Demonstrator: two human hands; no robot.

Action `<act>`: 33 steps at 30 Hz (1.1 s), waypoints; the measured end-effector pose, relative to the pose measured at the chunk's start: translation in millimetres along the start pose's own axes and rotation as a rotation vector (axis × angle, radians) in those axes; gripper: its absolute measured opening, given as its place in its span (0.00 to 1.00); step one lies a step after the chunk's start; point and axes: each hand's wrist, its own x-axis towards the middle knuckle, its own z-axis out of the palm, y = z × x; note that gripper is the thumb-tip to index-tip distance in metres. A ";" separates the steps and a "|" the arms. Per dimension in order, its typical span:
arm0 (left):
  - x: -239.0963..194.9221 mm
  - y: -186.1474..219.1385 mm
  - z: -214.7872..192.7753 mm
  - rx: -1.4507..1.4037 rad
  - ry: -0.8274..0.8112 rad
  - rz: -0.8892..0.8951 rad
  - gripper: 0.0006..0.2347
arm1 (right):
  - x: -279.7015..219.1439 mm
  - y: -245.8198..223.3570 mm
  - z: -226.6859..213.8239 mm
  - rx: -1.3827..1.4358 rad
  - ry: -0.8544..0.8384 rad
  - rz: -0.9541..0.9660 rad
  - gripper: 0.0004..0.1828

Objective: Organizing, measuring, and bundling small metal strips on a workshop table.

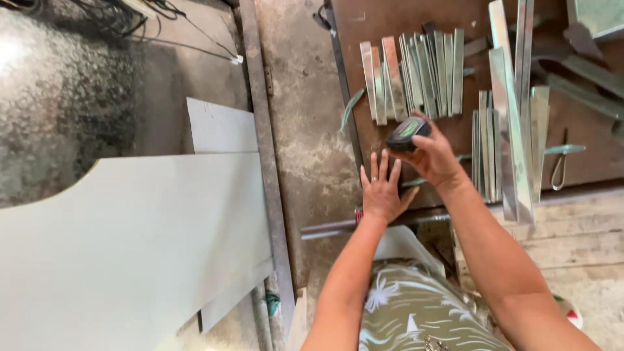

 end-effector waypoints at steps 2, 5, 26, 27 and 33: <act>-4.8 -14.4 6.1 -0.081 -0.051 -0.033 0.31 | -14.5 31.8 -19.7 0.034 -0.016 0.073 0.40; -15.0 -51.0 24.2 -0.610 0.223 -0.223 0.10 | -20.1 63.8 -52.6 0.035 -0.029 0.150 0.37; -23.9 -62.0 3.8 -1.474 -0.153 -0.771 0.13 | -50.6 45.3 -15.0 -1.133 -0.331 0.291 0.37; -23.9 -65.0 3.3 -1.522 -0.181 -0.788 0.13 | -53.2 41.7 -6.9 -1.219 -0.316 0.290 0.37; -24.0 -68.2 -2.6 -1.602 -0.104 -0.824 0.10 | -61.9 31.7 4.3 -1.322 -0.276 0.303 0.36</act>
